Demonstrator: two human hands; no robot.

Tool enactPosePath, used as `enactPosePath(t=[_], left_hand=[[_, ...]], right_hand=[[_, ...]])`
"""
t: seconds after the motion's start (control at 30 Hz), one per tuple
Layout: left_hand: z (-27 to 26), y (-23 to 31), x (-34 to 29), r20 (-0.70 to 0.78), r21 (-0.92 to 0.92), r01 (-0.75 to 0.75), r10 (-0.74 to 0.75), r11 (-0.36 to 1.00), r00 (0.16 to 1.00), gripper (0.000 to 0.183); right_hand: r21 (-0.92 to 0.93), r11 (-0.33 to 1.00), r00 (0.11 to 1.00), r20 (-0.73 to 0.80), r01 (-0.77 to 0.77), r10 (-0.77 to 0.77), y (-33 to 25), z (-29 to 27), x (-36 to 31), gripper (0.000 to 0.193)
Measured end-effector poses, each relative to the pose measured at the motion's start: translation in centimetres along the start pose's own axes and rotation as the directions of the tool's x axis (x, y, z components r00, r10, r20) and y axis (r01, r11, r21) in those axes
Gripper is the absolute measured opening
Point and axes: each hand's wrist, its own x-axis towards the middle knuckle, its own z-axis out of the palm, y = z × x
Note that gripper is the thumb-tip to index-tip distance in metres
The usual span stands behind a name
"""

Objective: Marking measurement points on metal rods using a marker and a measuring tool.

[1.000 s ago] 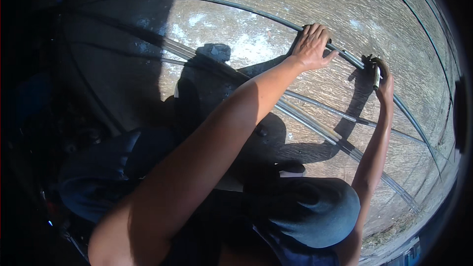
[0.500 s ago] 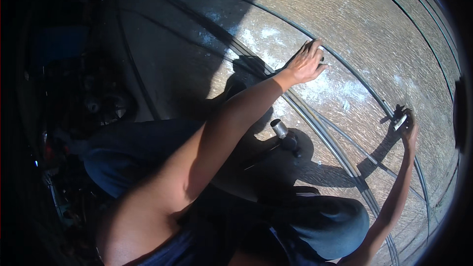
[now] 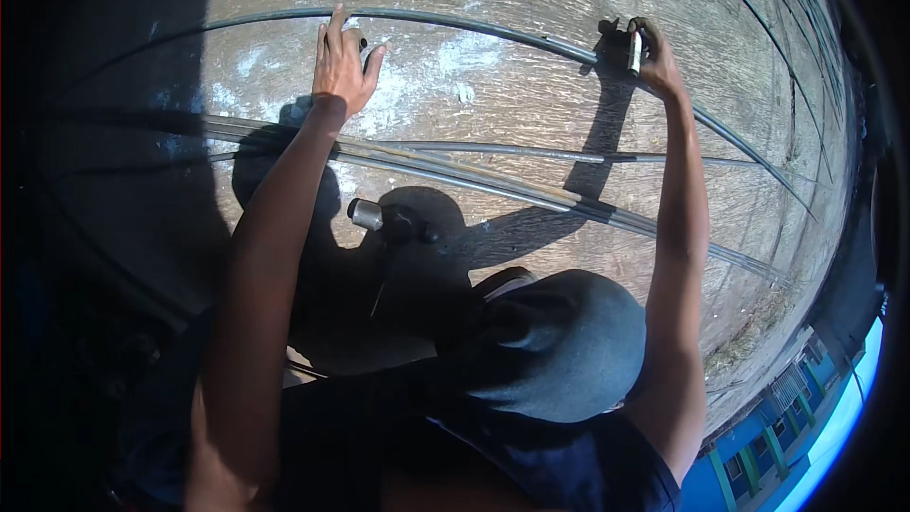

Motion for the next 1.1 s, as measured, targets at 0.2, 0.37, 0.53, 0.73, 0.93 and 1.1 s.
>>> enactPosePath(t=[0.2,0.37,0.53,0.73,0.93,1.1], left_hand=[[-0.1,0.0,0.1,-0.01,0.059,-0.019,0.02,0.998,1.0,0.048],[-0.6,-1.0,-0.7,-0.023,0.057,-0.026,0.028,0.998,0.999,0.047],[-0.5,-0.2,-0.1,-0.044,0.023,-0.03,0.031,0.999,0.999,0.046],[-0.2,0.5,0.1,-0.057,0.073,-0.043,0.047,0.996,0.997,0.045],[0.2,-0.8,-1.0,-0.059,0.064,-0.04,0.043,0.997,0.997,0.047],[-1.2,1.3,0.8,-0.082,-0.033,-0.004,0.001,0.999,0.997,0.047]], right_hand=[[-0.013,1.0,0.999,-0.038,-0.011,0.01,1.6,-0.3,-0.4,0.056],[-0.051,0.983,0.957,-0.245,-0.174,0.157,0.0,1.7,-0.4,0.071],[-0.171,0.981,0.978,-0.202,-0.093,0.058,0.8,0.1,-0.5,0.077],[-0.044,0.99,0.96,-0.252,-0.133,0.118,3.7,-1.4,-1.3,0.069],[-0.198,0.974,0.981,-0.174,-0.115,0.081,5.2,-0.8,-1.0,0.056],[-0.349,0.936,0.977,-0.209,-0.046,-0.03,3.8,-0.3,2.9,0.033]])
